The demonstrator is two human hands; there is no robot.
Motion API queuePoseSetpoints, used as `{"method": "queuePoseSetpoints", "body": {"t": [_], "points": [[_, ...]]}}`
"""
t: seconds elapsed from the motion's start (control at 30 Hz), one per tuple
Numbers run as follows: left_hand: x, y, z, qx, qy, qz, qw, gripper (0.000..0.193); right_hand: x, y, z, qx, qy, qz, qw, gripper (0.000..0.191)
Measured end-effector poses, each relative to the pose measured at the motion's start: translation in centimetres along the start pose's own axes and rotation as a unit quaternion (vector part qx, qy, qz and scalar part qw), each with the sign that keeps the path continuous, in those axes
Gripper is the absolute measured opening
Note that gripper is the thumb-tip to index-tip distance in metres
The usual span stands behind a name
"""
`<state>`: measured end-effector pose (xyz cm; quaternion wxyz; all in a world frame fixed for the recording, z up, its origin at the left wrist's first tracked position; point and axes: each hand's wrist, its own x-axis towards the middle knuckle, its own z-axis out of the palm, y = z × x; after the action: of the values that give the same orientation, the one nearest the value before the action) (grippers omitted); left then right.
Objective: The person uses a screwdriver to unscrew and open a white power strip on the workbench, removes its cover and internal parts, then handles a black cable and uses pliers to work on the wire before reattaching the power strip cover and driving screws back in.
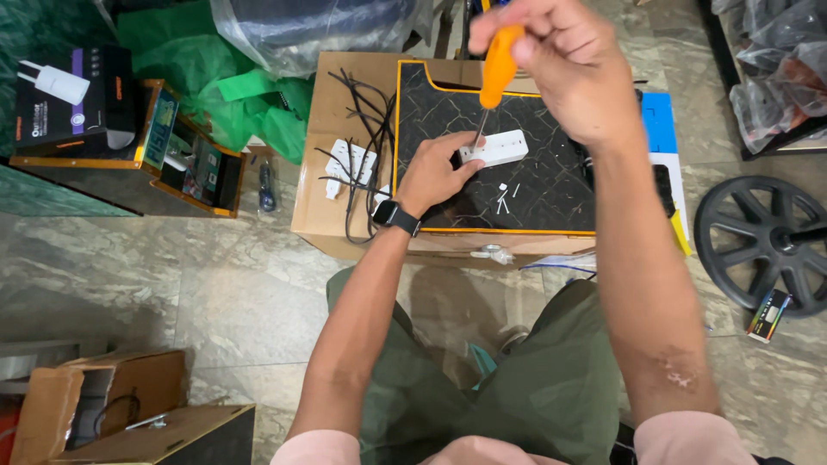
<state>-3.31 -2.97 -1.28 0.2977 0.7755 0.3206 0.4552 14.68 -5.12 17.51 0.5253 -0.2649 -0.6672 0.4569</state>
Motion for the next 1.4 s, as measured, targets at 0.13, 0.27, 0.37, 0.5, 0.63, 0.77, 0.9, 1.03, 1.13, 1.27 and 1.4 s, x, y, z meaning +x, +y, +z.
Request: {"method": "queuePoseSetpoints", "body": {"t": [0.13, 0.27, 0.37, 0.5, 0.63, 0.77, 0.9, 1.03, 1.13, 1.27, 1.4], "points": [[0.1, 0.2, -0.1, -0.01, -0.019, -0.027, 0.999, 0.036, 0.0, 1.7, 1.6, -0.192, 0.099, -0.092, 0.972, 0.042], [0.1, 0.2, -0.2, -0.016, -0.019, -0.018, 1.0, 0.037, -0.3, 2.4, 1.1, -0.173, 0.051, -0.121, 0.976, 0.048], [-0.1, 0.3, -0.3, -0.021, -0.019, -0.034, 0.999, 0.036, -0.5, 1.9, -0.4, 0.05, -0.065, 0.046, 0.996, 0.063], [0.1, 0.3, -0.1, 0.006, 0.0, 0.007, 1.0, 0.037, -1.4, 4.1, 0.0, -0.04, 0.001, 0.033, 0.999, 0.063], [0.1, 0.2, -0.1, -0.004, -0.011, -0.015, 1.0, 0.038, -3.1, 7.2, 0.6, -0.265, 0.059, -0.032, 0.962, 0.04], [0.0, 0.1, 0.0, -0.012, -0.003, 0.008, 1.0, 0.037, -3.8, 9.0, 0.8, -0.304, 0.094, 0.088, 0.944, 0.018], [0.1, 0.1, -0.1, -0.019, -0.016, -0.029, 0.999, 0.038, -4.0, 9.2, 1.1, -0.32, 0.135, 0.012, 0.938, 0.016], [0.1, 0.4, -0.2, -0.004, -0.001, 0.011, 1.0, 0.037, -4.2, 9.0, 1.9, -0.204, 0.132, -0.01, 0.97, 0.018], [0.1, 0.7, -0.2, 0.014, -0.012, -0.035, 0.999, 0.035, -4.4, 9.3, 2.3, -0.188, 0.137, 0.018, 0.972, 0.019], [0.3, 0.9, -0.4, 0.017, -0.013, -0.029, 0.999, 0.035, -4.2, 10.5, 2.0, -0.144, 0.181, 0.091, 0.969, 0.017], [0.2, 0.7, -0.3, -0.003, -0.028, -0.06, 0.998, 0.035, -4.2, 11.5, 1.4, -0.181, 0.197, 0.008, 0.964, 0.015]]}}
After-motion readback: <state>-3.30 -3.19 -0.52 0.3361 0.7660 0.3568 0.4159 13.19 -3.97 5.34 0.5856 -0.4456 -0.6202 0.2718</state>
